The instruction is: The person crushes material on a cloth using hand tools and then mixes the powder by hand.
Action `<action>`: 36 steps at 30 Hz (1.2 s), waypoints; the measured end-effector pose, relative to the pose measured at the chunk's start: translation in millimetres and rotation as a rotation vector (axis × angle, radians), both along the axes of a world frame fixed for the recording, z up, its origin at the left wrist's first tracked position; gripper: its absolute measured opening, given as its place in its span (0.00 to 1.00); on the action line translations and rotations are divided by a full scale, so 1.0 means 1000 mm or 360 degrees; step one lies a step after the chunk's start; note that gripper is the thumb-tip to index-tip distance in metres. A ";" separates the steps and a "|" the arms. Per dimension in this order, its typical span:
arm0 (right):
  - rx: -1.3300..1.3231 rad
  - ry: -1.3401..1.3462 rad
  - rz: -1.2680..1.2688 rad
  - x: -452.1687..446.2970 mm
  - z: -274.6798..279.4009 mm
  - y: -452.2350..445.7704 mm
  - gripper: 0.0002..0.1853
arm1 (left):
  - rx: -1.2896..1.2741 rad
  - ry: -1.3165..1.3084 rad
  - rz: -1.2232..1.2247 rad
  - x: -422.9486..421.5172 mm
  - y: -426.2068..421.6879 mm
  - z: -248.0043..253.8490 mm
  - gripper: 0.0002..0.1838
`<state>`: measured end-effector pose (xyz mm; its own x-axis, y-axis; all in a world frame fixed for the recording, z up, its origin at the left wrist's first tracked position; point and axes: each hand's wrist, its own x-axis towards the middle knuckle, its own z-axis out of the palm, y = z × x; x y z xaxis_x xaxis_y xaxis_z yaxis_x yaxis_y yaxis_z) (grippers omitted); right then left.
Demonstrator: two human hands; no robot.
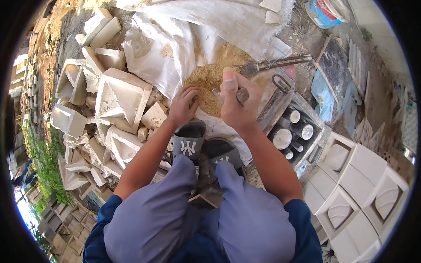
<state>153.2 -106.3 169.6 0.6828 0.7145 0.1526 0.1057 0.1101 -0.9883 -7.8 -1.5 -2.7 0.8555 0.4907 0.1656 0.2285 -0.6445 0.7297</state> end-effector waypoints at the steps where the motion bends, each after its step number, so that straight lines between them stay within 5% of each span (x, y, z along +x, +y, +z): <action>1: 0.0074 0.0132 -0.0056 0.000 -0.003 -0.002 0.24 | -0.0004 -0.0003 0.0000 0.000 -0.001 -0.001 0.14; 5: -0.0062 -0.0087 0.0089 0.008 -0.055 0.003 0.24 | 0.0023 0.0005 0.0034 0.003 0.000 0.003 0.14; 12: 0.0123 0.0195 -0.0196 0.015 0.025 0.011 0.25 | -0.0004 -0.0031 0.0002 0.002 0.003 0.001 0.15; 17: -0.0023 0.0051 -0.0109 0.012 -0.040 0.012 0.24 | 0.0031 0.0008 0.0002 0.004 0.001 0.005 0.15; 26: 0.0227 0.0223 -0.0051 0.028 0.040 0.016 0.24 | -0.0002 -0.0030 0.0008 0.004 0.001 0.000 0.14; 28: 0.0156 0.0226 -0.0312 0.019 0.041 0.023 0.23 | -0.0001 -0.0021 0.0003 0.003 0.002 0.001 0.15; 31: 0.0065 -0.0251 -0.0187 0.011 -0.073 0.012 0.23 | -0.0002 0.0009 -0.0014 0.001 0.001 0.004 0.15; 36: 0.0076 0.0005 -0.0155 0.016 -0.014 0.017 0.23 | 0.0017 0.0008 -0.0003 0.005 0.004 0.003 0.16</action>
<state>169.0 -89.4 156.1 0.7491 0.6366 0.1830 0.1154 0.1466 -0.9824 -2.9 2.8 0.5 0.8571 0.4875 0.1668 0.2309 -0.6528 0.7214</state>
